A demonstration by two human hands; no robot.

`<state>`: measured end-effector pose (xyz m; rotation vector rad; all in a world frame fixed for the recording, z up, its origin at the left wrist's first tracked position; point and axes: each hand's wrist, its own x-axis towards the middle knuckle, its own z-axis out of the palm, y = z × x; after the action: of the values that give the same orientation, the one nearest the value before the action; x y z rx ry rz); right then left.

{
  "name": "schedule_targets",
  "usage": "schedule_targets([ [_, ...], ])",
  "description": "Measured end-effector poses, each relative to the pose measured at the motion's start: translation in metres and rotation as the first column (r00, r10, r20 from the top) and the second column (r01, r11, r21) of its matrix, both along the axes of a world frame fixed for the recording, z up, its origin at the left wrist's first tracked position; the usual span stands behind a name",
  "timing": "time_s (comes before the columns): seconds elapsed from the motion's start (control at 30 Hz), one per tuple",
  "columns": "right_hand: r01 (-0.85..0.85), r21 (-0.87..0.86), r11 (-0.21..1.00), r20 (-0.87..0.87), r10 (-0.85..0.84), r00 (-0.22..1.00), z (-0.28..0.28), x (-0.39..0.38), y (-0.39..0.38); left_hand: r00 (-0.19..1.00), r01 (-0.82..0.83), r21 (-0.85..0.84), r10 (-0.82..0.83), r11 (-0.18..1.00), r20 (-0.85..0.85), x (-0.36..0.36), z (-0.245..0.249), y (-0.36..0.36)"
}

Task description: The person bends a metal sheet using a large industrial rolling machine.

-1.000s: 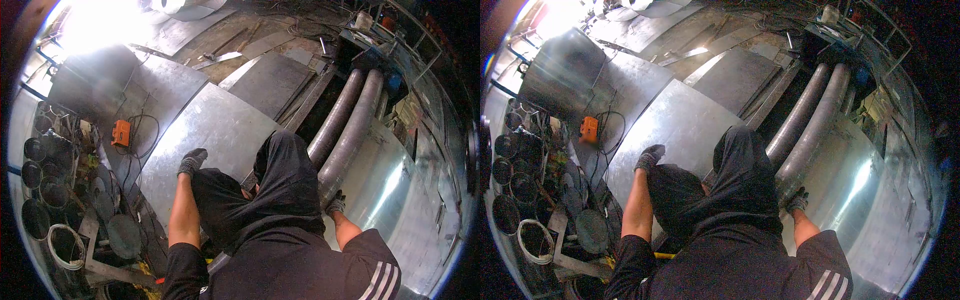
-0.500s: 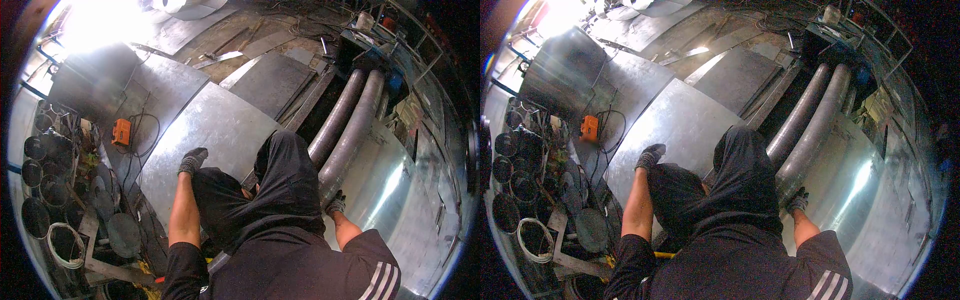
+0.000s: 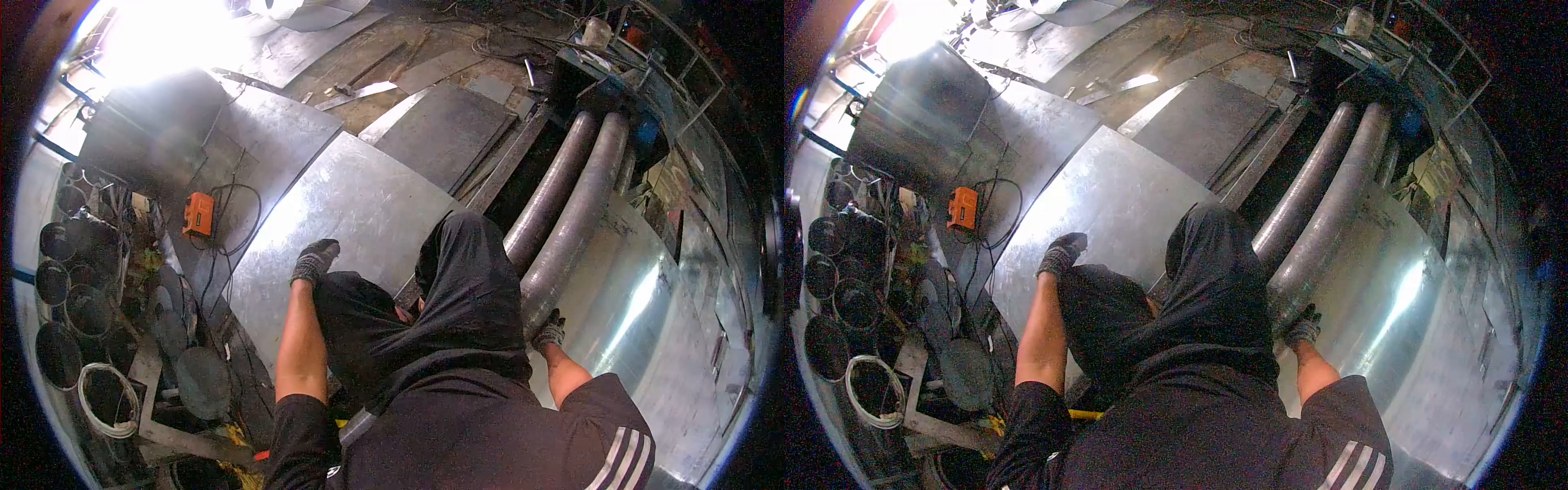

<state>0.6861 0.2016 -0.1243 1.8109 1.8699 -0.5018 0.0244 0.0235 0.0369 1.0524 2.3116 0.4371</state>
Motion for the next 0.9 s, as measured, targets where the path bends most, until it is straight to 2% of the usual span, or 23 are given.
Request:
schedule_targets([
  [0.03,0.000,0.000,1.000,0.000,0.000,1.000,-0.009,0.004,0.001,0.999,-0.036,0.027,0.035,0.999,0.005,-0.002,-0.005,-0.001],
  [0.1,0.139,-0.009,0.990,-0.128,-0.139,0.982,-0.013,0.004,0.001,1.000,-0.008,0.033,0.008,0.999,-0.014,-0.002,-0.003,-0.001],
  [0.2,0.063,0.020,0.998,-0.053,-0.062,0.997,0.003,0.000,0.000,1.000,0.007,0.003,-0.007,1.000,-0.012,0.001,0.004,0.000],
  [0.23,0.064,0.020,0.998,-0.053,-0.063,0.997,0.011,-0.002,-0.001,1.000,-0.005,-0.033,0.005,0.999,0.009,0.003,0.009,0.001],
  [0.33,0.101,-0.021,0.995,-0.074,-0.103,0.992,0.030,-0.008,-0.003,0.998,-0.045,-0.003,0.045,0.999,0.039,0.009,0.015,0.000],
  [0.43,0.093,-0.033,0.995,-0.047,-0.094,0.994,0.031,-0.010,-0.002,1.000,-0.009,0.020,0.009,1.000,0.011,0.008,0.014,0.000],
  [0.57,0.048,-0.023,0.999,-0.021,-0.048,0.999,0.012,-0.005,0.001,0.998,0.039,0.072,-0.035,0.997,-0.059,0.000,0.001,-0.002],
  [0.63,0.049,-0.025,0.999,-0.017,-0.049,0.999,-0.005,0.003,0.003,0.998,-0.011,0.035,0.009,0.999,0.059,0.005,0.010,-0.001],
  [0.73,-0.012,-0.065,0.998,-0.002,0.012,1.000,-0.015,0.008,0.005,0.996,-0.032,0.015,0.031,0.999,0.089,0.001,0.004,-0.001],
  [0.8,-0.065,-0.111,0.992,0.038,0.069,0.997,0.011,-0.002,0.002,0.997,-0.029,0.010,0.028,1.000,0.068,0.002,0.006,-0.001],
  [0.9,-0.136,-0.121,0.983,0.065,0.145,0.987,0.013,-0.004,0.002,0.995,-0.054,-0.010,0.055,0.998,0.080,0.008,0.013,0.000],
])
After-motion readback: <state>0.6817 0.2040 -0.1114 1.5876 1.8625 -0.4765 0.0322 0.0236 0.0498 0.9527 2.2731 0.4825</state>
